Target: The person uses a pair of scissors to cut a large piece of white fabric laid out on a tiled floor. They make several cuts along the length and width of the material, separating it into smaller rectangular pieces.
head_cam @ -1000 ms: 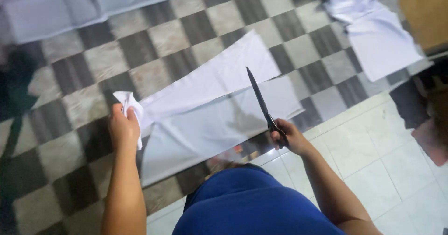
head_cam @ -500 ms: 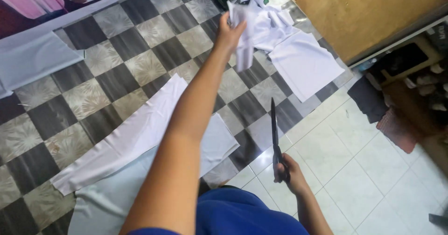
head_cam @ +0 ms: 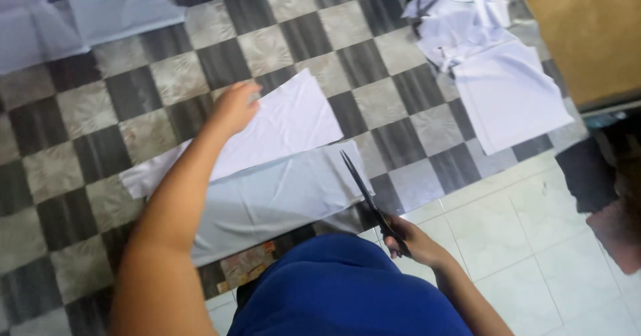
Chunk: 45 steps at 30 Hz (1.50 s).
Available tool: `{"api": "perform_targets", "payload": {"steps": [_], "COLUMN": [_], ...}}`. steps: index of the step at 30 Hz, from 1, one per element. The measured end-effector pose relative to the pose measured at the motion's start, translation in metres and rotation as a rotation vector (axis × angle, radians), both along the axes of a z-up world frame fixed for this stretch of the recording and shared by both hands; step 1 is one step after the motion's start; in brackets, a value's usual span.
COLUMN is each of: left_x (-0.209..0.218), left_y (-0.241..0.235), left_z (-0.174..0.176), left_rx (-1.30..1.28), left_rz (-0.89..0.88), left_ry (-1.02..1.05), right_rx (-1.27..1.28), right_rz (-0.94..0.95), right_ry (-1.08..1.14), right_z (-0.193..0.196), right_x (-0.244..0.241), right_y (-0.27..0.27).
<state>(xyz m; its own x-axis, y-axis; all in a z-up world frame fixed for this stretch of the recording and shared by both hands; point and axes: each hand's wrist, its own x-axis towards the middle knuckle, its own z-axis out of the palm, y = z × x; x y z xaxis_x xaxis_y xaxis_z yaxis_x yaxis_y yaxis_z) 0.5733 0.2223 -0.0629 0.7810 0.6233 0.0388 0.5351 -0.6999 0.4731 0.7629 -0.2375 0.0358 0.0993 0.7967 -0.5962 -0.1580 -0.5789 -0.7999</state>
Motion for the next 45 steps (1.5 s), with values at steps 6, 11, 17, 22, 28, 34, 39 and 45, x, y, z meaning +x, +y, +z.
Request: {"api": "perform_targets", "payload": {"steps": [6, 11, 17, 22, 28, 34, 39, 45], "left_x": [-0.202, -0.217, -0.210, -0.189, -0.195, -0.225, -0.241, -0.245], "left_y": [-0.047, -0.095, -0.099, -0.125, -0.120, -0.177, -0.204, -0.205], "left_z": [-0.010, 0.012, 0.019, 0.028, -0.003, 0.017, 0.034, 0.007], "left_rx": [0.219, 0.258, 0.206, 0.358, 0.408, 0.191, 0.129, 0.184], "left_rz": [0.160, 0.196, 0.361, 0.212, 0.268, -0.109, -0.098, 0.091], "left_ry": [0.077, 0.125, 0.131, -0.037, -0.038, 0.081, 0.283, 0.005], "right_rx": [-0.021, -0.107, -0.199, -0.189, -0.087, -0.064, -0.095, -0.089], "right_rz": [0.225, 0.281, 0.323, 0.344, 0.237, 0.162, 0.140, 0.092], "right_ry": [0.063, 0.085, -0.001, -0.064, -0.018, -0.036, -0.053, 0.007], "right_z": [-0.019, -0.001, 0.028, 0.036, -0.003, -0.009, 0.014, -0.001], "right_x": [-0.008, -0.026, -0.044, -0.064, -0.096, -0.113, -0.128, -0.137], "right_y": [0.040, 0.057, 0.058, 0.073, 0.093, 0.081, 0.069, 0.067]}}
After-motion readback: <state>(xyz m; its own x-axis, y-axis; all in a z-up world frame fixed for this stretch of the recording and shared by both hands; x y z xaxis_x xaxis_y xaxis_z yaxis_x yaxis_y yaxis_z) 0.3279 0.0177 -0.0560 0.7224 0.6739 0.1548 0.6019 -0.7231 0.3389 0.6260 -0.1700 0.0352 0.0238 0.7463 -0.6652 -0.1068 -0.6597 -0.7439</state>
